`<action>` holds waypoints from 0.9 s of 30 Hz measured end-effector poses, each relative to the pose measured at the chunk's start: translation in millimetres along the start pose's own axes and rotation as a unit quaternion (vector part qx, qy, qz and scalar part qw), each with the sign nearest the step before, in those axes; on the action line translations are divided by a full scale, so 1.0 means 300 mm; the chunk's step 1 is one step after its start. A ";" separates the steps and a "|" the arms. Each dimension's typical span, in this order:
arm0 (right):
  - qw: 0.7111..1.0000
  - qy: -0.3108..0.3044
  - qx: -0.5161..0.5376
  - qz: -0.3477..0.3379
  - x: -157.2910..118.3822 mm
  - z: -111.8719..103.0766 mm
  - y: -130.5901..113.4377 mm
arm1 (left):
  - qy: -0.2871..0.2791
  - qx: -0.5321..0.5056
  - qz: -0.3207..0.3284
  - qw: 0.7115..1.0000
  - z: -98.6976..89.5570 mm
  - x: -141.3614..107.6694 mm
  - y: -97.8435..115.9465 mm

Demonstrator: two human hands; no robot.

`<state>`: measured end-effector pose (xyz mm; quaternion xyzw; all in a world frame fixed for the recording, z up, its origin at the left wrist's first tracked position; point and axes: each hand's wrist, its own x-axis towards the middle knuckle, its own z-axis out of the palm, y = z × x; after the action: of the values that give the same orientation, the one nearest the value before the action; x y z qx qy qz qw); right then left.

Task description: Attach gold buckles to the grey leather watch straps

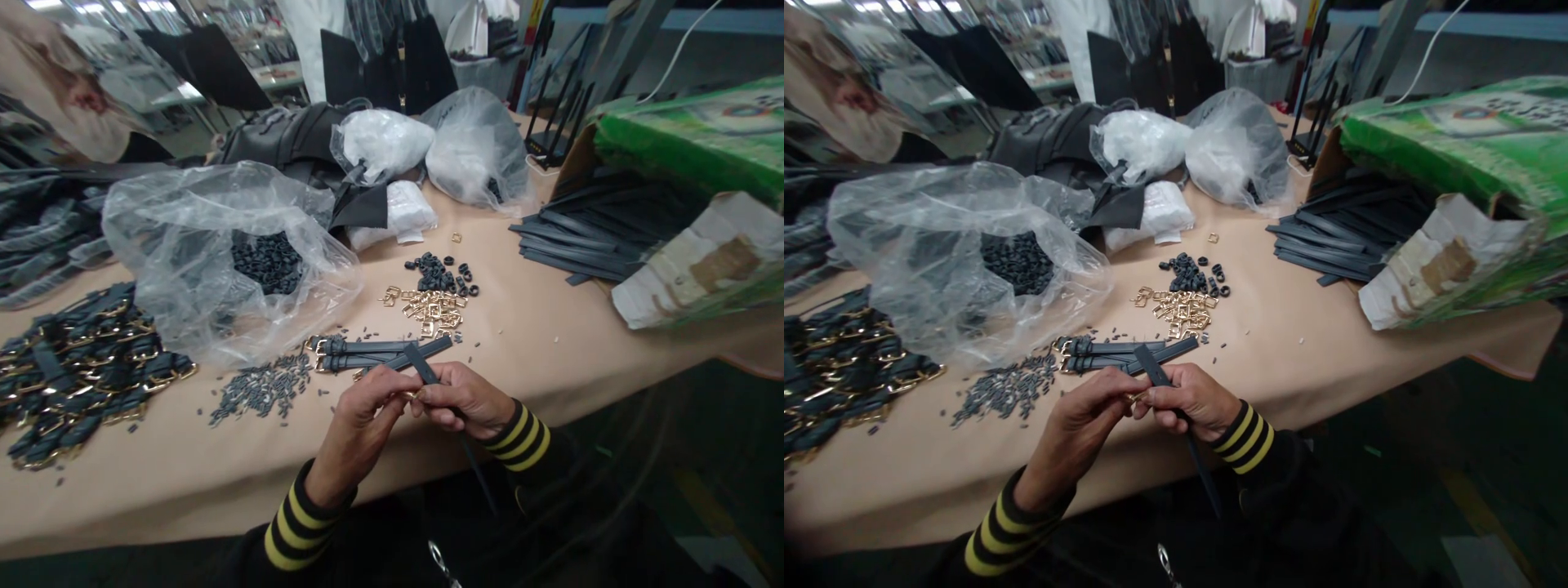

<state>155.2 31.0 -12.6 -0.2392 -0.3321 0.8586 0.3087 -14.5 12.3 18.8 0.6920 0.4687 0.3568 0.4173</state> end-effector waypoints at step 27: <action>0.943 0.095 -0.314 -0.064 -0.036 -0.008 0.001 | 0.096 -0.185 -0.227 0.951 -0.006 0.010 0.063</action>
<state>164.0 24.6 -12.2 -0.3823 -0.5685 0.6625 0.3028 -8.6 11.5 37.0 0.4408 0.5770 0.3978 0.5609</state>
